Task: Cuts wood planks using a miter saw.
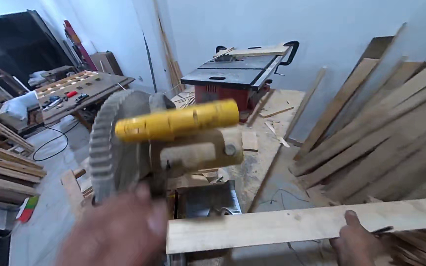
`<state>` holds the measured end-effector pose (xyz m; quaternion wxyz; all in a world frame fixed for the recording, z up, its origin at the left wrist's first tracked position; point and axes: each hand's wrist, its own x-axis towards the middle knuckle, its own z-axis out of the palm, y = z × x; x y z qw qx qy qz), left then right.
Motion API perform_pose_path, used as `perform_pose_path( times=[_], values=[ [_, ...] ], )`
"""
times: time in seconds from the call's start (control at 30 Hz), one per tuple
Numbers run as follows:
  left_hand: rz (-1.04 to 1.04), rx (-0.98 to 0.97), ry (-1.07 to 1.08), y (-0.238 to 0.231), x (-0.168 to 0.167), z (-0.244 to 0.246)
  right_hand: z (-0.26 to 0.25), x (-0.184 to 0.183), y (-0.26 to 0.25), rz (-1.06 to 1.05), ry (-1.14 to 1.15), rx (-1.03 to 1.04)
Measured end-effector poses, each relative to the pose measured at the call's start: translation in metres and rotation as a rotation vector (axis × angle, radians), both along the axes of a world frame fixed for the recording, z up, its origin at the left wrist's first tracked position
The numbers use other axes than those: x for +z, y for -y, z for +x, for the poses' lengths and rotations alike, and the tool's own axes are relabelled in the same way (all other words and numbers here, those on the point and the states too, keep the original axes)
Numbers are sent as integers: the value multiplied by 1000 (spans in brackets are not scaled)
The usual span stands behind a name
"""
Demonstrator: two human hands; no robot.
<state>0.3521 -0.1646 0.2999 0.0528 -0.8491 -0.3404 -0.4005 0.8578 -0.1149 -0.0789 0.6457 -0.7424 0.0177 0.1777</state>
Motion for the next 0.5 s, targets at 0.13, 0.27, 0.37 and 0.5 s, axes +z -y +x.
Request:
perform_pose_path(
  times=[0.13, 0.27, 0.37, 0.5],
  values=[
    [-565, 119, -391, 14, -123, -36, -62, 39, 0, 83, 2, -31],
    [-570, 379, -609, -49, -205, -120, -140, 59, -25, -60, -10, 64],
    [-539, 461, -613, -96, -221, -165, -184, 60, -58, -97, -22, 124],
    [-603, 453, -456, -127, -245, -197, -202, 49, -69, -193, 5, 366]
  ],
)
